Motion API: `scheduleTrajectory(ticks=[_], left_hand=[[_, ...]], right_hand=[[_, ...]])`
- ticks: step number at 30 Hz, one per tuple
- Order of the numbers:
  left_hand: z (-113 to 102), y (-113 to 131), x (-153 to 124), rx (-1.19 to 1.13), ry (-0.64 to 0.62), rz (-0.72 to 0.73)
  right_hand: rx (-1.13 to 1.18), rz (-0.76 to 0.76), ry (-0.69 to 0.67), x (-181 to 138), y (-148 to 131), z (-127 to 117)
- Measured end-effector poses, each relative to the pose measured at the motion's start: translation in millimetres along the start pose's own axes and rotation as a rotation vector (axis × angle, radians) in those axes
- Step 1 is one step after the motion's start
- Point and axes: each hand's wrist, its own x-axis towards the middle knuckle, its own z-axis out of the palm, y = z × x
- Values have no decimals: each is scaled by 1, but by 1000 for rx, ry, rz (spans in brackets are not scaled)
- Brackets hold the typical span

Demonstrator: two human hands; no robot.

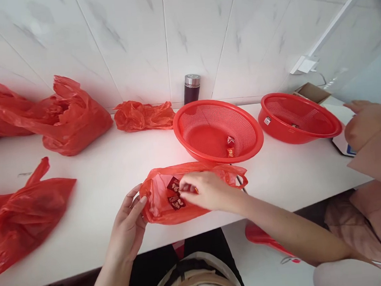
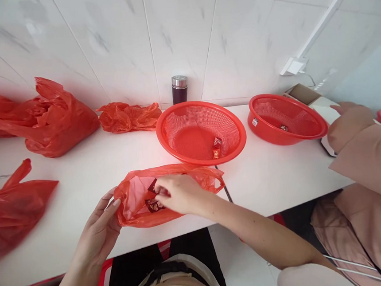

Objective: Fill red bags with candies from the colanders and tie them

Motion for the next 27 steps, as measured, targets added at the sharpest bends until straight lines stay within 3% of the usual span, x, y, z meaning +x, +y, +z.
scheduleTrajectory(ticks=[4,6,17,21,27], left_hand=[[2,1,-2,-2,11,6],[0,1,-2,4,16,10],[-4,0,-2,-27,61,-3],[-6,2,-2,-28,88,2],[-10,1,-3,-17,73,7]], right_hand=[[-256,-22,-73,3,4,44],[-298,-31,-54,5,10,54],[-303,-45,-46,6,23,53],[-12,33,-69,10,22,31],[690,250,-224,8,26,6]])
